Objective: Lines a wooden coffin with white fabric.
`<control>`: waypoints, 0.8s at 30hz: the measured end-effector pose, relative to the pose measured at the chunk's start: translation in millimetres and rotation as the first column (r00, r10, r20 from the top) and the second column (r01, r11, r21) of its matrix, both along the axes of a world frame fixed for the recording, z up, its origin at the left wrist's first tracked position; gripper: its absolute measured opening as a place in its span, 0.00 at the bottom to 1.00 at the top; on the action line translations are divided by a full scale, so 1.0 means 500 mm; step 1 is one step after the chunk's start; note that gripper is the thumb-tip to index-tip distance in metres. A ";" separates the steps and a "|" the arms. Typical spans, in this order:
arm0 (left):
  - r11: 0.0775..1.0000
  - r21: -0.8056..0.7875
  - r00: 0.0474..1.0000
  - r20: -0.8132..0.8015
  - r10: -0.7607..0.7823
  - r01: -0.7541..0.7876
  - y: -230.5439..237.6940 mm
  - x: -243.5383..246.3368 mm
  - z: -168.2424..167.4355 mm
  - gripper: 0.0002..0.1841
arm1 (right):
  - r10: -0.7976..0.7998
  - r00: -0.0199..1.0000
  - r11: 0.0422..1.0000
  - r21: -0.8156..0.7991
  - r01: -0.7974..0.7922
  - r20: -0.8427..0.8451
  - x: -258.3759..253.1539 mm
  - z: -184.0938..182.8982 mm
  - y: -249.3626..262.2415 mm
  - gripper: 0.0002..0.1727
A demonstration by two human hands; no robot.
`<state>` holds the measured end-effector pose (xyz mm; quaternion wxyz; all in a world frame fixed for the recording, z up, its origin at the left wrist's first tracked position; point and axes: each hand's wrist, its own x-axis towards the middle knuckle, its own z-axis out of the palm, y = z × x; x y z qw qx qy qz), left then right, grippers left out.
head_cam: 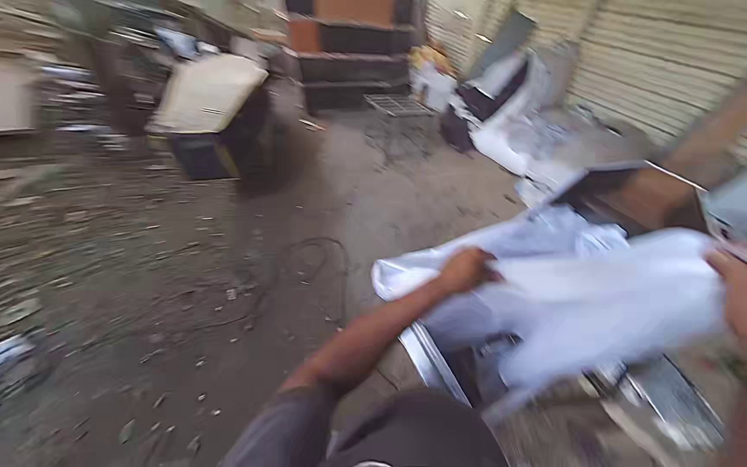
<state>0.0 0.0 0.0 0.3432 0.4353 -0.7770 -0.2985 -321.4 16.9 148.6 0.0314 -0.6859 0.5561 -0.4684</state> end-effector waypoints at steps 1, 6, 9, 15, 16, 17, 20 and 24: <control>0.998 -0.056 0.999 -0.029 -0.013 0.012 -0.033 0.026 0.019 0.12 | -0.049 0.998 0.997 -0.054 0.047 -0.038 -0.048 -0.019 -0.029 0.20; 0.958 -0.279 0.998 -0.039 0.051 -0.060 -0.096 0.152 0.206 0.08 | 0.213 0.923 0.942 -0.318 -0.107 0.320 -0.022 -0.012 -0.113 0.08; 0.851 -0.441 0.943 0.029 0.331 -0.285 -0.043 0.181 0.311 0.13 | 0.299 0.911 0.867 -0.479 -0.135 0.285 0.016 0.011 -0.094 0.06; 0.781 -0.479 0.846 0.134 0.516 -0.401 0.039 0.182 0.253 0.17 | 0.248 0.952 0.885 -0.440 -0.148 0.179 0.030 -0.049 -0.066 0.08; 0.790 -0.437 0.829 0.155 0.538 -0.430 0.044 0.180 0.222 0.17 | 0.221 0.962 0.920 -0.361 -0.150 0.162 0.026 -0.070 -0.065 0.08; 0.797 -0.395 0.813 0.178 0.555 -0.457 0.045 0.179 0.191 0.17 | 0.211 0.962 0.948 -0.277 -0.158 0.172 0.023 -0.091 -0.066 0.07; 0.808 -0.307 0.779 0.243 0.577 -0.503 0.056 0.172 0.123 0.12 | 0.101 0.987 0.993 -0.067 -0.093 0.126 0.036 -0.142 -0.050 0.10; 0.846 -0.022 0.762 0.422 0.491 -0.533 0.105 0.172 0.094 0.11 | 0.046 0.999 0.996 0.075 -0.046 0.009 0.082 -0.189 0.000 0.12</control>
